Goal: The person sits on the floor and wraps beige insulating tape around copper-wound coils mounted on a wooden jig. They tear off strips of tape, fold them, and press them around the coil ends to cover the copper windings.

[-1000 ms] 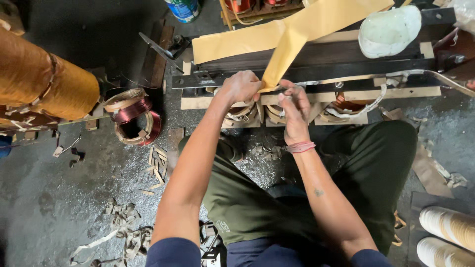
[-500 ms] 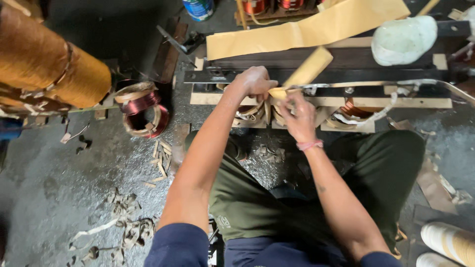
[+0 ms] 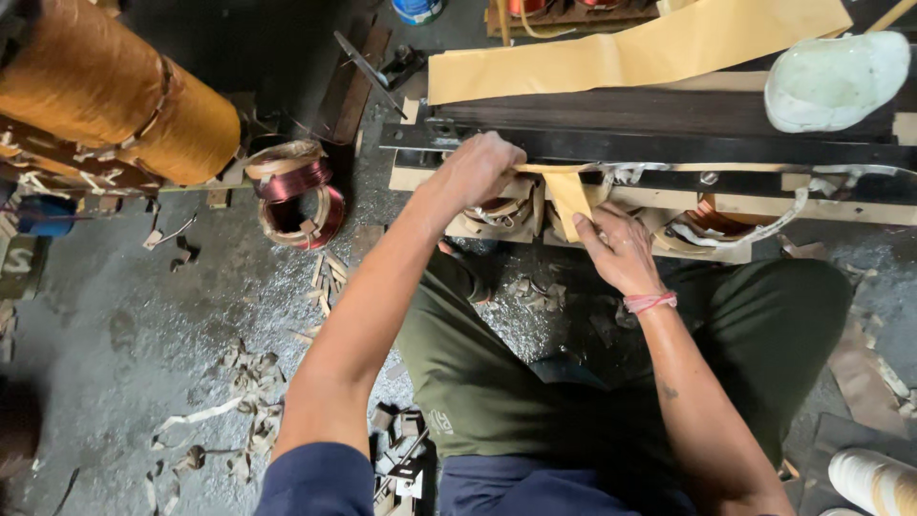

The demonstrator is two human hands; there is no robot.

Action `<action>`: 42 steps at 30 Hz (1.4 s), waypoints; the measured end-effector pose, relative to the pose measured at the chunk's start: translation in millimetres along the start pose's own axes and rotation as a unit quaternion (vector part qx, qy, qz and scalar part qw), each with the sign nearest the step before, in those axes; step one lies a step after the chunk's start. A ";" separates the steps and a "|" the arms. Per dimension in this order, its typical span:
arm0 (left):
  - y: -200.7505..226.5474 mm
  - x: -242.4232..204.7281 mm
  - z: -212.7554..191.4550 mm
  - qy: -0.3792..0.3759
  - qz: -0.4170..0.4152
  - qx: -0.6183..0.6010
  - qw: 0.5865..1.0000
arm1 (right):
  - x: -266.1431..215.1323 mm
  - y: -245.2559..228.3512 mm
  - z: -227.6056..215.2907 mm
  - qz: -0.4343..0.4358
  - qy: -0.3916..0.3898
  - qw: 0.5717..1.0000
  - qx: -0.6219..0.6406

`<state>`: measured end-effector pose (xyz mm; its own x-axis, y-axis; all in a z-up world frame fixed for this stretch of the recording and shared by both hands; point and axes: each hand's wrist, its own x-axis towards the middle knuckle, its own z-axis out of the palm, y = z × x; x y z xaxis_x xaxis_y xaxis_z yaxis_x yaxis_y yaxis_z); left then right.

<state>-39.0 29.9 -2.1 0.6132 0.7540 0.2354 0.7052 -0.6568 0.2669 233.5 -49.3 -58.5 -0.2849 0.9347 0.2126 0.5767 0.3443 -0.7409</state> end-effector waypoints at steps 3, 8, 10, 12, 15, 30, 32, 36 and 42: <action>20.3 -5.5 11.4 0.099 0.069 0.029 0.992 | -12.7 -4.3 -3.5 0.099 -0.032 0.965 0.241; 44.9 -1.2 15.1 0.117 0.061 -0.008 0.991 | -0.4 -5.4 -4.5 0.188 0.019 0.886 0.423; 49.7 7.9 13.2 0.100 -0.014 -0.031 0.994 | 4.4 0.6 -3.4 0.181 0.081 0.834 0.516; 48.9 18.3 10.3 0.047 -0.085 -0.029 0.995 | 5.1 9.6 -1.2 0.210 0.129 0.809 0.534; 42.7 28.3 8.3 -0.031 -0.166 -0.101 0.981 | -2.9 19.9 12.7 0.195 0.106 0.765 0.605; 50.2 25.9 3.8 0.065 0.039 -0.078 0.994 | 5.8 -5.0 -16.1 0.176 -0.014 0.939 0.294; 51.3 16.8 10.3 0.079 0.113 -0.059 0.989 | -9.6 -3.4 -25.2 0.208 -0.027 0.920 0.332; 51.5 22.6 22.2 0.083 0.037 -0.042 0.995 | -14.1 14.9 -38.0 0.220 -0.016 0.843 0.491; 39.1 52.1 24.8 -0.065 -0.153 -0.136 0.977 | -14.5 25.4 -2.9 0.184 0.037 0.770 0.610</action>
<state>29.3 43.6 -2.6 0.4412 0.8973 -0.0098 0.7524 -0.3639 0.5490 254.6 -53.8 -78.6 -0.2038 0.9671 -0.1521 -0.5538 -0.2420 -0.7967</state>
